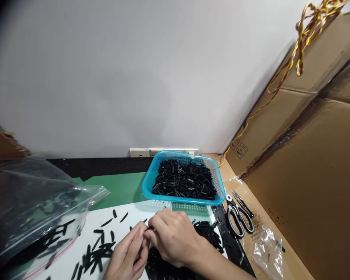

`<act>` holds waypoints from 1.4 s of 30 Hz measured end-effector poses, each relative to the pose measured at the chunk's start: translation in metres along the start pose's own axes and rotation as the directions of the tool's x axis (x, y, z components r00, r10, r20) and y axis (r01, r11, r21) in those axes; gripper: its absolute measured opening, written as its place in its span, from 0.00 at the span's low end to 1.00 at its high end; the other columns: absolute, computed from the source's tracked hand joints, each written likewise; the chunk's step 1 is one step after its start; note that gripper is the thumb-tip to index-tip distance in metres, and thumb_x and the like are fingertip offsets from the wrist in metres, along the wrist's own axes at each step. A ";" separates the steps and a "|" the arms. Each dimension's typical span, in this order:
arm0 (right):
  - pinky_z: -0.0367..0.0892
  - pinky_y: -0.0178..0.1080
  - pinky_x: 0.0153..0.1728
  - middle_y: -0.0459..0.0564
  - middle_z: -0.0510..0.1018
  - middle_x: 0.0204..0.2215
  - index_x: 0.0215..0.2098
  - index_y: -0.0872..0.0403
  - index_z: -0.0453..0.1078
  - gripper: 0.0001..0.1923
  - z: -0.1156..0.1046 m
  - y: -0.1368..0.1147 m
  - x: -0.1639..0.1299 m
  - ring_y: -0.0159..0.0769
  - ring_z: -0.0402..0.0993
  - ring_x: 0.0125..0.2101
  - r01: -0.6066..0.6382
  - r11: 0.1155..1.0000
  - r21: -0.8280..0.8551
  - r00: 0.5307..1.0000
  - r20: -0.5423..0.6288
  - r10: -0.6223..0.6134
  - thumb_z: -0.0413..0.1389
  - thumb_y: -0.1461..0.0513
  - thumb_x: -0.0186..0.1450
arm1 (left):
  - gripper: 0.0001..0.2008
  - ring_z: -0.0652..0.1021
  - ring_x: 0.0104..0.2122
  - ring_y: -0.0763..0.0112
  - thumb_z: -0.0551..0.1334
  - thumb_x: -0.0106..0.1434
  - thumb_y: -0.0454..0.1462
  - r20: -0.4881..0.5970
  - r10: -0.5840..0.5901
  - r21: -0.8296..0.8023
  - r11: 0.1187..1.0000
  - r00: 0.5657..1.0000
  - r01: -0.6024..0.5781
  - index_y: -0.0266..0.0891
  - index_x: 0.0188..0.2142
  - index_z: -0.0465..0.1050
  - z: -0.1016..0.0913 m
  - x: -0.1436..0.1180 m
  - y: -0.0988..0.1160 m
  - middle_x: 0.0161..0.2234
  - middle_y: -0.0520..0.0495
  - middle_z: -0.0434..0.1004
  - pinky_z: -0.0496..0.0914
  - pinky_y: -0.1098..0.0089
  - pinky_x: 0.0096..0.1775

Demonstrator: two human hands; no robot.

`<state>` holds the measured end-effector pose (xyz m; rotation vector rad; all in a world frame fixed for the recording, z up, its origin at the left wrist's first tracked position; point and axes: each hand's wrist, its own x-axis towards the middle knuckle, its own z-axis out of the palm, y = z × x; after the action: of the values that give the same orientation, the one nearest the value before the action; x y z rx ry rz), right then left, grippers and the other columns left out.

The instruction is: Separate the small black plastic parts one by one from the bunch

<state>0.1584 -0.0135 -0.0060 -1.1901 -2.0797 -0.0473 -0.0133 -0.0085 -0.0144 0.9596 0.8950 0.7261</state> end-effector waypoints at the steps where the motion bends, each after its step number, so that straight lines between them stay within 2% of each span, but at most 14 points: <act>1: 0.58 0.39 0.28 0.48 0.78 0.28 0.36 0.51 0.69 0.20 0.000 -0.003 0.003 0.38 0.72 0.27 -0.016 1.000 0.003 1.000 0.015 0.015 0.45 0.58 0.85 | 0.33 0.47 0.22 0.80 0.66 0.69 0.67 -0.032 0.055 -0.007 0.998 0.998 -0.055 0.43 0.31 0.60 0.001 -0.001 0.003 0.22 0.63 0.49 0.45 0.77 0.25; 3: 0.58 0.38 0.29 0.45 0.75 0.27 0.35 0.50 0.67 0.19 0.001 -0.009 0.008 0.35 0.70 0.26 -0.050 0.999 0.018 0.999 0.010 0.050 0.46 0.59 0.84 | 0.33 0.49 0.22 0.80 0.64 0.71 0.67 -0.044 0.075 0.016 0.997 0.996 -0.074 0.43 0.32 0.59 0.003 -0.003 0.009 0.25 0.62 0.50 0.47 0.77 0.24; 6: 0.56 0.39 0.28 0.45 0.72 0.26 0.34 0.50 0.65 0.18 0.009 -0.016 0.010 0.34 0.66 0.24 -0.118 0.993 0.013 0.990 -0.075 0.118 0.44 0.61 0.83 | 0.33 0.54 0.22 0.77 0.62 0.70 0.68 -0.024 0.081 0.073 0.994 0.996 -0.079 0.44 0.32 0.58 0.002 -0.002 0.014 0.26 0.61 0.51 0.49 0.76 0.24; 10: 0.55 0.41 0.27 0.44 0.70 0.24 0.32 0.48 0.63 0.18 0.021 -0.014 0.000 0.36 0.62 0.21 -0.094 0.996 -0.005 0.984 -0.154 0.092 0.45 0.57 0.81 | 0.33 0.55 0.23 0.75 0.60 0.72 0.69 0.029 0.087 0.130 0.987 0.996 -0.090 0.45 0.32 0.58 0.001 -0.002 0.013 0.25 0.59 0.52 0.51 0.74 0.24; 14: 0.56 0.40 0.26 0.42 0.68 0.23 0.33 0.48 0.63 0.15 0.025 -0.006 -0.014 0.35 0.62 0.20 -0.077 0.997 -0.001 0.985 -0.152 0.076 0.47 0.57 0.79 | 0.31 0.54 0.22 0.73 0.59 0.74 0.66 0.086 0.101 0.179 0.977 0.991 -0.115 0.45 0.30 0.58 -0.001 -0.002 0.007 0.24 0.58 0.52 0.50 0.71 0.24; 17: 0.57 0.39 0.25 0.42 0.67 0.23 0.33 0.49 0.64 0.13 0.026 -0.003 -0.021 0.34 0.63 0.20 -0.080 0.997 -0.002 0.988 -0.132 0.079 0.49 0.58 0.77 | 0.30 0.56 0.23 0.71 0.58 0.77 0.63 0.115 0.139 0.228 0.960 0.984 -0.162 0.45 0.28 0.60 -0.002 0.000 0.007 0.23 0.56 0.55 0.53 0.68 0.24; 21: 0.59 0.39 0.25 0.42 0.66 0.22 0.29 0.49 0.65 0.15 0.031 0.000 -0.029 0.33 0.62 0.20 -0.051 0.998 -0.025 0.993 -0.110 0.048 0.53 0.58 0.76 | 0.27 0.59 0.23 0.70 0.66 0.74 0.56 0.163 0.237 0.303 0.912 0.958 -0.278 0.45 0.25 0.62 -0.003 0.005 0.020 0.22 0.56 0.57 0.55 0.66 0.26; 23: 0.63 0.37 0.26 0.41 0.67 0.23 0.30 0.51 0.67 0.17 0.034 0.005 -0.033 0.32 0.64 0.21 -0.042 0.999 -0.030 0.994 -0.107 0.039 0.56 0.56 0.77 | 0.27 0.59 0.22 0.70 0.66 0.74 0.53 0.180 0.294 0.334 0.879 0.939 -0.339 0.44 0.24 0.62 -0.003 0.011 0.029 0.21 0.56 0.57 0.54 0.66 0.27; 26: 0.76 0.37 0.33 0.45 0.79 0.34 0.43 0.55 0.76 0.14 0.035 0.014 -0.038 0.32 0.76 0.29 -0.069 0.998 -0.003 0.992 -0.103 0.068 0.62 0.53 0.79 | 0.27 0.61 0.23 0.72 0.66 0.75 0.50 0.197 0.375 0.370 0.827 0.906 -0.423 0.43 0.23 0.62 0.000 0.025 0.040 0.21 0.57 0.58 0.57 0.68 0.28; 29: 0.83 0.43 0.41 0.51 0.84 0.48 0.56 0.55 0.77 0.14 0.031 0.021 -0.037 0.38 0.83 0.40 -0.166 0.984 0.064 0.980 -0.104 0.172 0.64 0.54 0.79 | 0.22 0.70 0.24 0.73 0.68 0.77 0.49 0.220 0.413 0.393 0.792 0.884 -0.467 0.40 0.29 0.70 0.004 0.045 0.041 0.25 0.58 0.67 0.69 0.69 0.30; 31: 0.84 0.46 0.45 0.53 0.83 0.52 0.59 0.55 0.76 0.16 0.028 0.023 -0.035 0.41 0.84 0.44 -0.258 0.957 0.130 0.957 -0.101 0.272 0.64 0.55 0.79 | 0.17 0.77 0.28 0.71 0.67 0.78 0.48 0.224 0.412 0.403 0.786 0.883 -0.469 0.37 0.39 0.77 0.008 0.059 0.037 0.32 0.54 0.77 0.76 0.67 0.33; 33: 0.84 0.48 0.47 0.54 0.83 0.54 0.60 0.55 0.76 0.17 0.026 0.024 -0.030 0.43 0.85 0.47 -0.346 0.916 0.203 0.925 -0.087 0.369 0.64 0.55 0.79 | 0.15 0.83 0.34 0.67 0.67 0.78 0.47 0.209 0.416 0.415 0.781 0.885 -0.466 0.36 0.49 0.80 0.011 0.070 0.029 0.41 0.48 0.83 0.81 0.64 0.38; 37: 0.84 0.50 0.49 0.55 0.83 0.55 0.61 0.55 0.76 0.17 0.019 0.027 -0.018 0.44 0.85 0.48 -0.462 0.820 0.339 0.868 -0.017 0.496 0.64 0.54 0.79 | 0.16 0.85 0.45 0.59 0.68 0.78 0.46 0.146 0.463 0.455 0.753 0.874 -0.475 0.37 0.57 0.79 0.014 0.085 0.013 0.52 0.43 0.84 0.84 0.57 0.46; 42: 0.84 0.48 0.47 0.54 0.83 0.54 0.59 0.55 0.77 0.17 0.003 0.041 -0.011 0.43 0.85 0.47 -0.549 0.677 0.490 0.808 0.105 0.580 0.64 0.54 0.79 | 0.17 0.85 0.47 0.58 0.69 0.78 0.45 0.128 0.513 0.483 0.715 0.849 -0.505 0.38 0.59 0.79 0.011 0.098 0.001 0.54 0.41 0.83 0.84 0.55 0.48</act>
<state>0.1912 0.0028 -0.0272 -1.4093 -1.4410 0.7069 0.0405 0.0697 -0.0407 1.7197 0.8514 0.9921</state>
